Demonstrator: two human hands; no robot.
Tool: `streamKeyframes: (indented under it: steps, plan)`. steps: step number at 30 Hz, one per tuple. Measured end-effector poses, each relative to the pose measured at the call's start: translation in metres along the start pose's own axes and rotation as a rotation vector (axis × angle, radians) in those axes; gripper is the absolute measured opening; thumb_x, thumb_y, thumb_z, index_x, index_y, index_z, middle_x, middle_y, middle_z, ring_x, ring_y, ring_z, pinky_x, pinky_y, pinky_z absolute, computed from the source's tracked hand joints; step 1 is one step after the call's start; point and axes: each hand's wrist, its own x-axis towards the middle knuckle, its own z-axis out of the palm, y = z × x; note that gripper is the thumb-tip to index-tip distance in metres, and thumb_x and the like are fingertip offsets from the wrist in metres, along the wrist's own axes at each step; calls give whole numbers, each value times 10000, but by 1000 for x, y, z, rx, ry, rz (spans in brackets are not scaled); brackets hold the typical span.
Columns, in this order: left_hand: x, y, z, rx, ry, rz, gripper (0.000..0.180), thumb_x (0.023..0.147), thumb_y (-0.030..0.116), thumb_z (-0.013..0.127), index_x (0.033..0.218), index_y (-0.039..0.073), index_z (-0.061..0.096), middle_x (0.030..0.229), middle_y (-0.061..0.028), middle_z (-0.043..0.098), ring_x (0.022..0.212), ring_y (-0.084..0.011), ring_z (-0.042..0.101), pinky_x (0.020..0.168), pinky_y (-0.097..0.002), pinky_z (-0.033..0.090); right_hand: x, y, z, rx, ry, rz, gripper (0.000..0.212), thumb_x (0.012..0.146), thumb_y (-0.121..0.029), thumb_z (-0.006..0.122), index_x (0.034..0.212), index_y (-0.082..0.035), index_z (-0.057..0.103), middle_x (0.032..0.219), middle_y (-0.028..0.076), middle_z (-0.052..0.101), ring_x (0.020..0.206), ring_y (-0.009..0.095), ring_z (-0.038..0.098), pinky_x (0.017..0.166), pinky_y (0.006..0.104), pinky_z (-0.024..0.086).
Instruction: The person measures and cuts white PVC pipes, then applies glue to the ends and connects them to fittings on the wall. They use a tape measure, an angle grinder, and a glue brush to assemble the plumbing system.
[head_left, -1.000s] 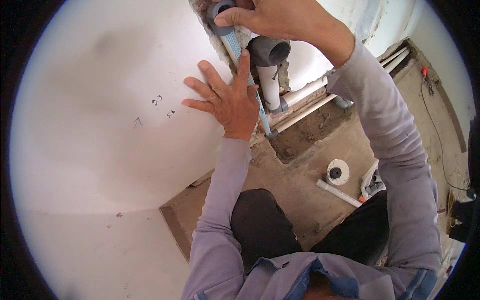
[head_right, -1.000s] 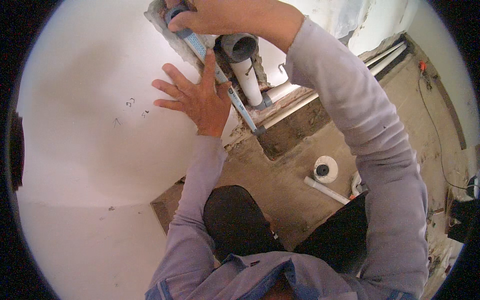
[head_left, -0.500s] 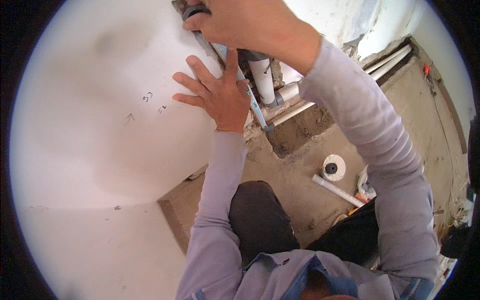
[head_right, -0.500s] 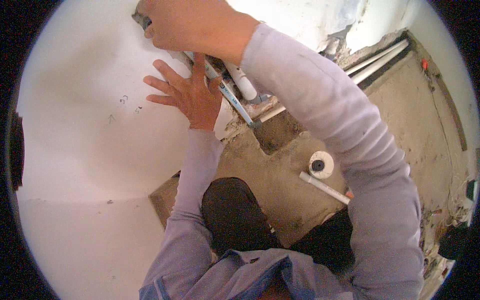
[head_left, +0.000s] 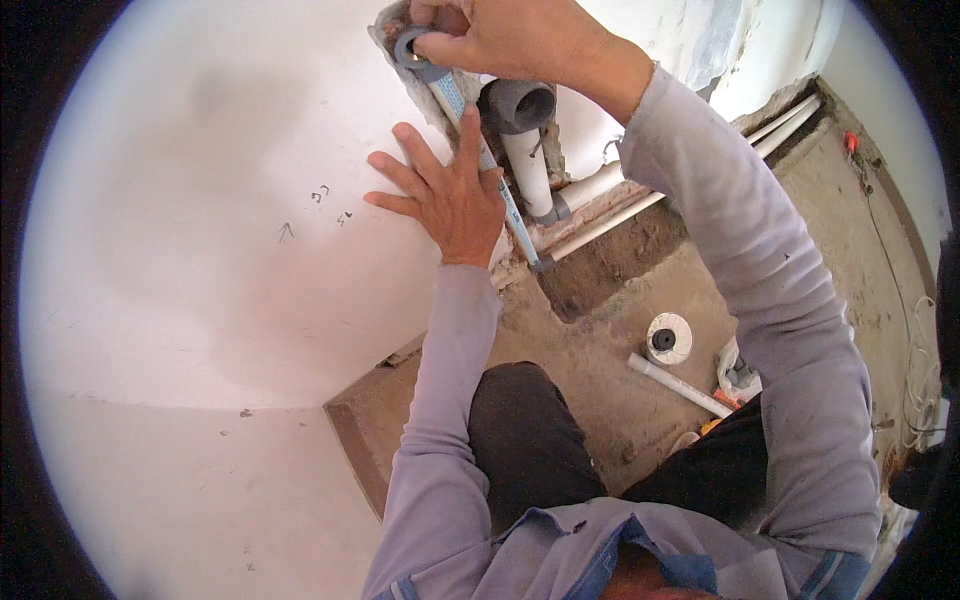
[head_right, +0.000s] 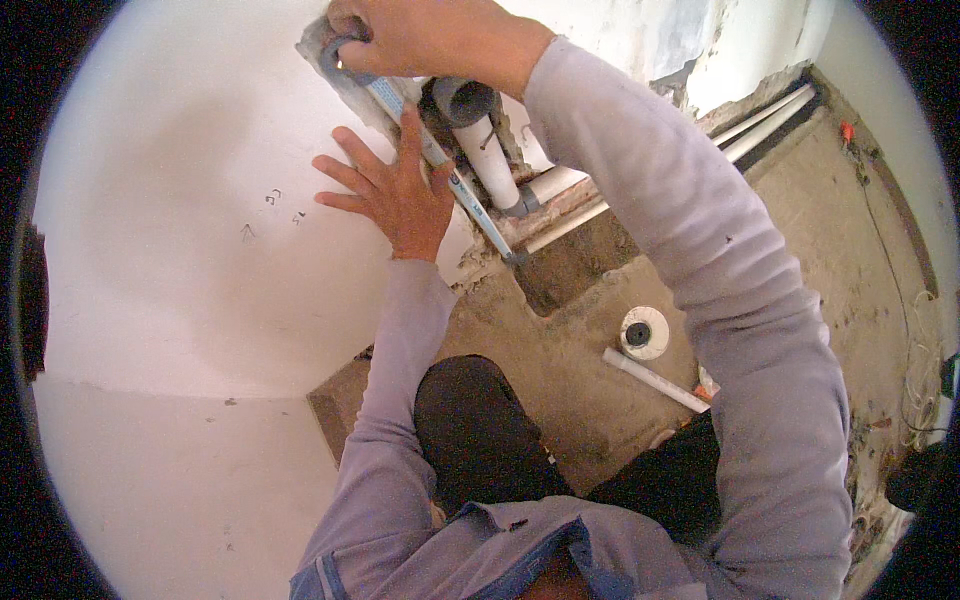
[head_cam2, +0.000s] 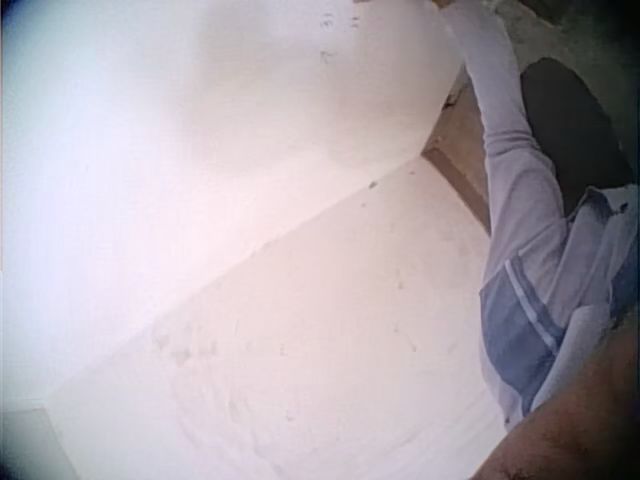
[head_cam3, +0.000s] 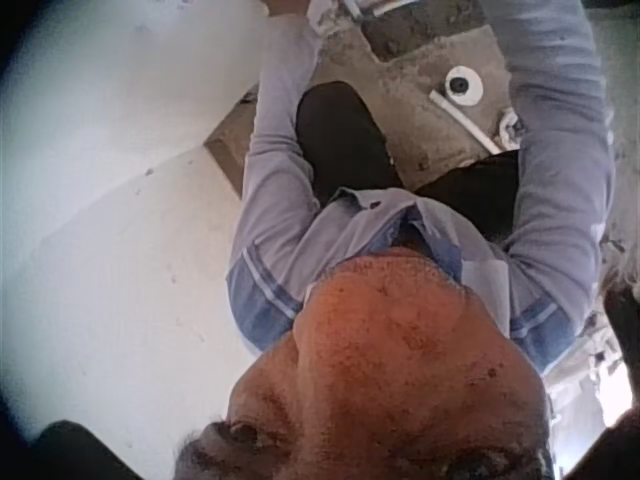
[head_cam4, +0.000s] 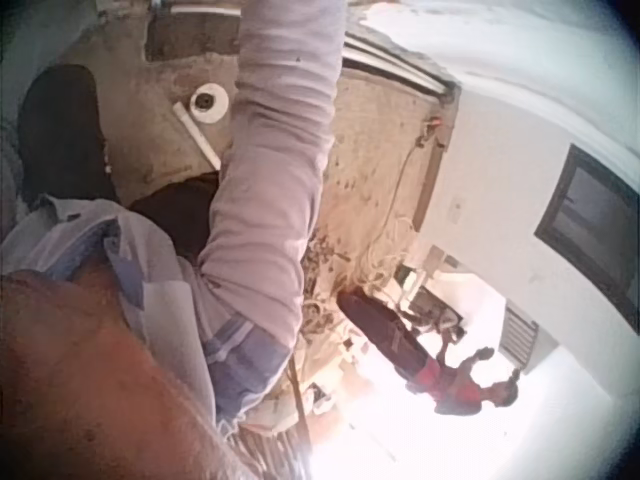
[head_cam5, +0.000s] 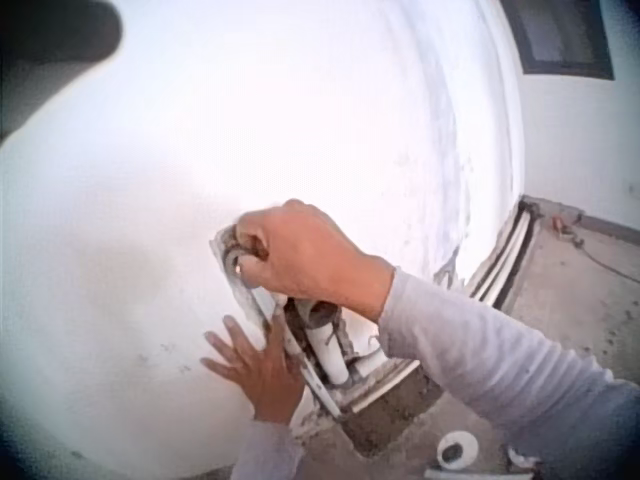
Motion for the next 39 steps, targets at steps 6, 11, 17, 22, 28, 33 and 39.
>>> streamKeyframes:
  steps: [6, 11, 17, 22, 28, 33, 39]
  plan:
    - [-7, -12, 1, -14, 40, 22, 902, 672, 238, 859, 1423, 459, 409, 1577, -263, -62, 1369, -555, -263, 944, -779, -189, -1, 0, 15, 227, -13, 7, 174, 765, -94, 578, 665, 48, 578, 572, 200, 561, 459, 335, 528, 514, 404, 455]
    - [2, 7, 4, -116, 57, 33, 949, 665, 222, 859, 1455, 401, 365, 1571, -274, -85, 1366, -556, -270, 940, -775, -199, -2, 13, 8, 188, 114, -48, 185, 745, -106, 624, 678, 14, 500, 527, 132, 492, 442, 249, 461, 482, 369, 404]
    - [25, -12, -14, -135, 265, 106, 1161, 614, 245, 880, 1527, 86, 181, 1555, -333, -65, 1347, -623, -210, 902, -807, -168, 4, 10, 25, 278, 139, 3, 276, 732, -150, 672, 677, -36, 427, 527, 87, 424, 465, 200, 407, 473, 337, 355]
    - [55, 20, -32, -45, 252, 128, 1241, 592, 255, 897, 1531, 43, 112, 1552, -343, -73, 1342, -642, -185, 871, -834, -140, -1, 30, 15, 172, 145, -116, 294, 720, -138, 685, 657, -35, 416, 532, 86, 421, 472, 195, 378, 470, 335, 345]
    - [64, 18, -41, 178, 167, 20, 1374, 544, 457, 902, 1530, 42, 40, 1557, -330, -55, 1352, -650, -119, 929, -847, 12, -1, 28, 20, 283, 145, -133, 286, 701, -116, 685, 645, -32, 417, 539, 97, 446, 476, 195, 410, 471, 341, 362]
    - [65, 20, -40, 91, 190, 10, 1325, 556, 327, 916, 1534, 64, 61, 1562, -300, -115, 1345, -631, -193, 901, -848, -57, 3, 31, 18, 303, 107, -130, 252, 684, -96, 667, 637, -28, 429, 546, 115, 473, 480, 209, 457, 474, 358, 383]
    - [64, 16, -39, 179, 243, 38, 1331, 557, 443, 899, 1539, 105, 67, 1536, -370, -51, 1343, -662, -119, 919, -857, 23, 6, 37, 22, 292, 124, -226, 225, 671, -83, 649, 641, -24, 435, 549, 123, 485, 484, 215, 463, 481, 370, 397]
